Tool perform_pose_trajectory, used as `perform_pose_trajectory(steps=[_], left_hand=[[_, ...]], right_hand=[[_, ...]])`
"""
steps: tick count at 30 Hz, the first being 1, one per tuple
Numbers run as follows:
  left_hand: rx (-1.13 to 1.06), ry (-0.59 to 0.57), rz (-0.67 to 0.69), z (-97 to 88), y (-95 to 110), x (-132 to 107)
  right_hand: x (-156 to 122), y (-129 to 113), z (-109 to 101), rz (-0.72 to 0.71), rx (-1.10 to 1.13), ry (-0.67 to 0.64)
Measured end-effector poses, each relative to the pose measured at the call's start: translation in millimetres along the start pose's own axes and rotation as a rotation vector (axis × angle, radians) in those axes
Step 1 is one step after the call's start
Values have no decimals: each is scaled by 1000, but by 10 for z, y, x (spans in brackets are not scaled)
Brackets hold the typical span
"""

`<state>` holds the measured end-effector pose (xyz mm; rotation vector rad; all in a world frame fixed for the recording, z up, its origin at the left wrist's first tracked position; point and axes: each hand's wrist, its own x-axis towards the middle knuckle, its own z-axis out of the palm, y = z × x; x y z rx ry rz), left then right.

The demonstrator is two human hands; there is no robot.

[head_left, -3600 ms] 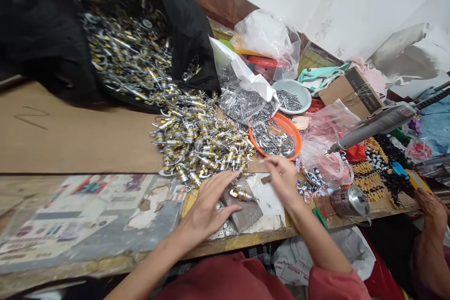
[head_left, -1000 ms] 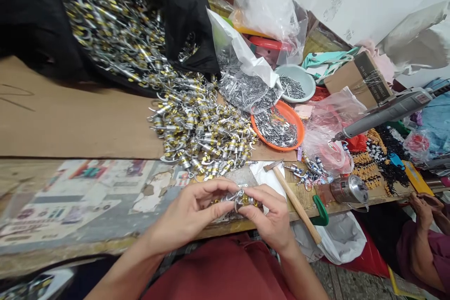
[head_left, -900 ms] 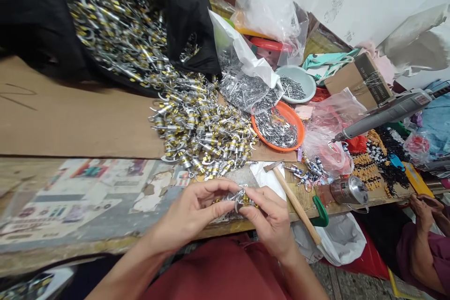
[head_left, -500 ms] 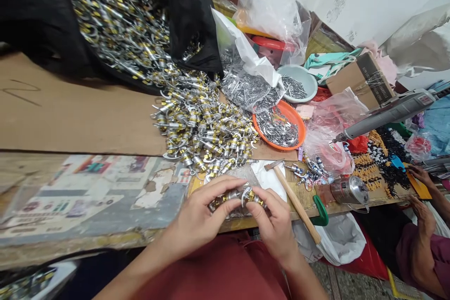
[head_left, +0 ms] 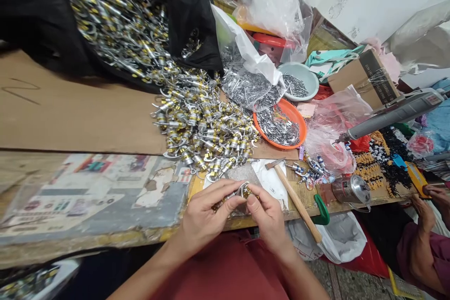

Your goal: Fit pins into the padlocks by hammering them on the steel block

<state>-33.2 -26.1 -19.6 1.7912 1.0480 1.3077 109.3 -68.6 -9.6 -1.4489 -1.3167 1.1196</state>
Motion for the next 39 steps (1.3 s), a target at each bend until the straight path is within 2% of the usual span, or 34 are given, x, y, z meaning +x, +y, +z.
perform_pose_trajectory(steps=[3,6,12,14,19,22,25,30,32,34,39], left_hand=[[-3,-10,-75,-7,-55,-16],[3,-14,-121,-20,-102,10],[-9,18,-230,-30,-98,77],[5,31,-215,-29,-96,42],[-46,68,-76,-52,-123,-113],[-119,35,-113,-68,-100,-140],[-155,59,-157,-64,-57,-132],[-185,137,-84,-60,-7,-143],[-217,111,-101,-88,21,-133],[-284,48,-178,-133,57,-103],[-466,-210,-412,-258,98,-6]], right_hand=[[70,-51,-40,-88,-143,-46],[181,-85,-64,-143,-195,-98],[311,-99,-9,-210,-213,-57],[289,-103,10,-203,-195,-45],[133,-152,27,-179,-149,-57],[63,-165,31,-139,-82,-77],[46,-151,35,-96,-24,-85],[34,-166,26,-49,79,-140],[22,-184,13,-55,105,-154],[13,-191,-8,-76,96,-156],[2,-175,-78,-197,-19,-123]])
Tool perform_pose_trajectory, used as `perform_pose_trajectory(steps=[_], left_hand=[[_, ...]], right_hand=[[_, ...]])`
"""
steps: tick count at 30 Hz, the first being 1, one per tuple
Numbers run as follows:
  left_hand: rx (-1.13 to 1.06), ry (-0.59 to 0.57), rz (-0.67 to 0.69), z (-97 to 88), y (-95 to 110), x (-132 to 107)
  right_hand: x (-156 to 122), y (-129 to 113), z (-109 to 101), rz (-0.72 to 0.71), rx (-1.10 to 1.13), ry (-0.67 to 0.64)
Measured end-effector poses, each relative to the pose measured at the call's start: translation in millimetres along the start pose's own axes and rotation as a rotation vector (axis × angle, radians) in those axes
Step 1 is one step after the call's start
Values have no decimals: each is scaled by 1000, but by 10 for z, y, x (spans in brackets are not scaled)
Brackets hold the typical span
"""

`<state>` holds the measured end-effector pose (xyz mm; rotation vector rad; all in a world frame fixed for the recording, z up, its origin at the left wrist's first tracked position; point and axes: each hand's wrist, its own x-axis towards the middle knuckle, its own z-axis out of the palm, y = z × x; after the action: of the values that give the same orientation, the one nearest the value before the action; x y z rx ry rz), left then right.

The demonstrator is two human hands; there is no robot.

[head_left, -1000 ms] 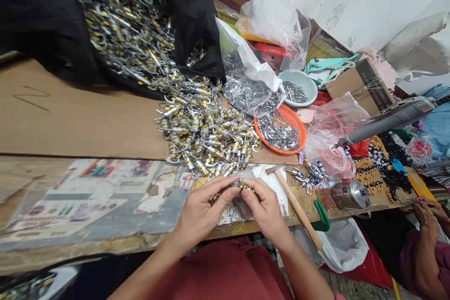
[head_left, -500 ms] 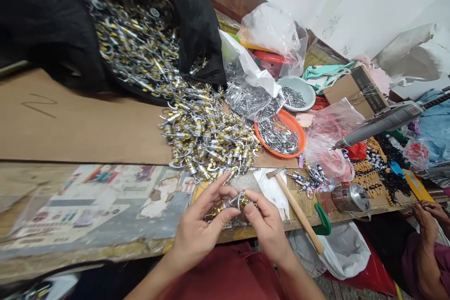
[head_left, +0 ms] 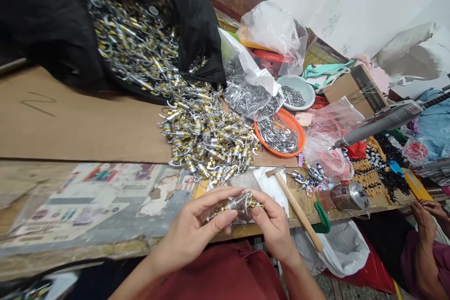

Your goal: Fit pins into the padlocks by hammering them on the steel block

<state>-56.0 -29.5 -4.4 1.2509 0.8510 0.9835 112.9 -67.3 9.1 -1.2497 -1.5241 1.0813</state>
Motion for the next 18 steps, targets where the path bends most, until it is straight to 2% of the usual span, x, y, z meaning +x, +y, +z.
perform_pose_trajectory(steps=[2,3,7,12,15,18], left_hand=[[46,-47,-8,-41,14,17],[101,-39,30,-59,16,26],[364,78,323,-91,22,63],[494,167,634,-42,47,97],[526,209,708,-15,41,91],[535,229,673,-4,-16,83]], right_hand=[[-12,-8,-16,-46,-66,6],[-18,-16,-18,-58,-88,-1],[-49,-35,19,0,-38,-53],[-96,-79,63,118,72,-64],[-83,-165,42,98,14,-67],[-12,-178,1,79,-49,-65]])
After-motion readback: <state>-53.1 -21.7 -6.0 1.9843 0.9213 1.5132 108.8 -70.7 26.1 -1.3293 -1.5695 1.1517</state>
